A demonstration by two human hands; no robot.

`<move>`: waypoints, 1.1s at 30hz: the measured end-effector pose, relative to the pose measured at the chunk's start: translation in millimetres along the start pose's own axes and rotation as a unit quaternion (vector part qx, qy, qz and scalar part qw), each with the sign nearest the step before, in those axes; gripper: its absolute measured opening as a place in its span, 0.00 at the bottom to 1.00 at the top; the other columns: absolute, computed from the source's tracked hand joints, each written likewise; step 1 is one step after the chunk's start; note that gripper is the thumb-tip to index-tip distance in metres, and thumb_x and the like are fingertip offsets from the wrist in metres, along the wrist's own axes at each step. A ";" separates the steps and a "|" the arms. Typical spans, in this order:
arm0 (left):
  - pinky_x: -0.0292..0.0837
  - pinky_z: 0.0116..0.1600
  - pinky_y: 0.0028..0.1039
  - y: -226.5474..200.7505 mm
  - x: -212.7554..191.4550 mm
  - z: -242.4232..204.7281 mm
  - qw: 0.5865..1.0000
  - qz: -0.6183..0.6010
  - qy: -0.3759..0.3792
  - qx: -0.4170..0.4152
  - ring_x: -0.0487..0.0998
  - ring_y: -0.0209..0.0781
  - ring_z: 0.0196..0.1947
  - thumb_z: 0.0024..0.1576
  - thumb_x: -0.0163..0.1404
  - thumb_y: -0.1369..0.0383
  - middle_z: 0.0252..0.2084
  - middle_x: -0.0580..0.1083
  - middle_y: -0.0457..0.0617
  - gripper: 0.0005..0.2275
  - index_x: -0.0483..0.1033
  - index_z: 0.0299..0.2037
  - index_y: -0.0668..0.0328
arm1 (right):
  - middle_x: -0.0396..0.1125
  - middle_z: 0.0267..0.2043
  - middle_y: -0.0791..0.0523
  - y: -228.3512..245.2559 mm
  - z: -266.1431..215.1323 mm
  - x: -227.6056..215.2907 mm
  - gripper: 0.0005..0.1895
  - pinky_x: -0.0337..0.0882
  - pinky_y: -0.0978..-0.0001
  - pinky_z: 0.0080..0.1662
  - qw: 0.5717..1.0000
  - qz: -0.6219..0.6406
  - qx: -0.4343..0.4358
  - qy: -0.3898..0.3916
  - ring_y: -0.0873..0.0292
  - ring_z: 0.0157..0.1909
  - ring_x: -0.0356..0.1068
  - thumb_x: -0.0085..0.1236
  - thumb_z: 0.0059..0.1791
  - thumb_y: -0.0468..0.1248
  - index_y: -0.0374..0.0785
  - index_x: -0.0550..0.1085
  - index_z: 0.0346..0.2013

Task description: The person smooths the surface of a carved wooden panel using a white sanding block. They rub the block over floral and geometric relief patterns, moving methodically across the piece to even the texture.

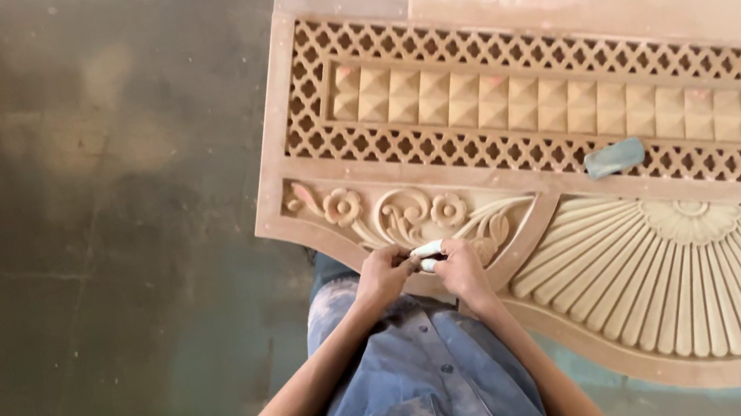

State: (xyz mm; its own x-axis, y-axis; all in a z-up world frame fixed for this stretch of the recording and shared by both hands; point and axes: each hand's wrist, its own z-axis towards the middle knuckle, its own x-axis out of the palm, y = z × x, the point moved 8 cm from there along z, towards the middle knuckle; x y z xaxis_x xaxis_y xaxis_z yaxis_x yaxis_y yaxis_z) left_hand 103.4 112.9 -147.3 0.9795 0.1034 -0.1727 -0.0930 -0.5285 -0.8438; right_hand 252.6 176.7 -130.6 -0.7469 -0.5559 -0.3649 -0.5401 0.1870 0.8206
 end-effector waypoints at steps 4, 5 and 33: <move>0.73 0.37 0.30 -17.4 -6.5 3.6 1.000 -0.024 -0.008 0.009 0.79 0.37 0.30 0.55 0.58 0.62 0.30 0.80 0.52 0.13 0.82 0.40 0.67 | 0.80 0.35 0.55 15.6 9.4 -5.3 0.10 0.76 0.72 0.43 1.000 0.010 -0.028 -0.008 0.65 0.37 0.77 0.64 0.44 0.28 0.35 0.83 0.40; 0.72 0.37 0.30 -19.8 -6.9 4.2 0.999 -0.042 -0.004 0.002 0.78 0.37 0.31 0.56 0.58 0.62 0.29 0.79 0.51 0.13 0.81 0.39 0.67 | 0.80 0.35 0.54 20.0 10.8 -6.8 0.10 0.76 0.72 0.42 0.999 0.011 -0.036 -0.008 0.64 0.37 0.78 0.64 0.44 0.28 0.35 0.84 0.40; 0.72 0.33 0.27 60.9 -35.2 -0.1 0.916 -0.344 -0.181 -0.097 0.76 0.36 0.27 0.64 0.46 0.58 0.32 0.77 0.51 0.16 0.71 0.51 0.64 | 0.76 0.37 0.50 3.1 -23.3 -8.7 0.10 0.75 0.68 0.43 0.982 -0.086 -0.126 -0.115 0.56 0.38 0.77 0.63 0.41 0.27 0.33 0.82 0.36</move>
State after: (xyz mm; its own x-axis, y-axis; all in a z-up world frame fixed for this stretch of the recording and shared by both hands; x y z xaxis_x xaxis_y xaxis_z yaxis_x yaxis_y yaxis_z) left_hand 63.3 77.0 -192.6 0.6676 0.7224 0.1803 0.5929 -0.3694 -0.7155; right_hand 266.4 163.2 -114.7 -0.7359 -0.3589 -0.5741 -0.5753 -0.1157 0.8097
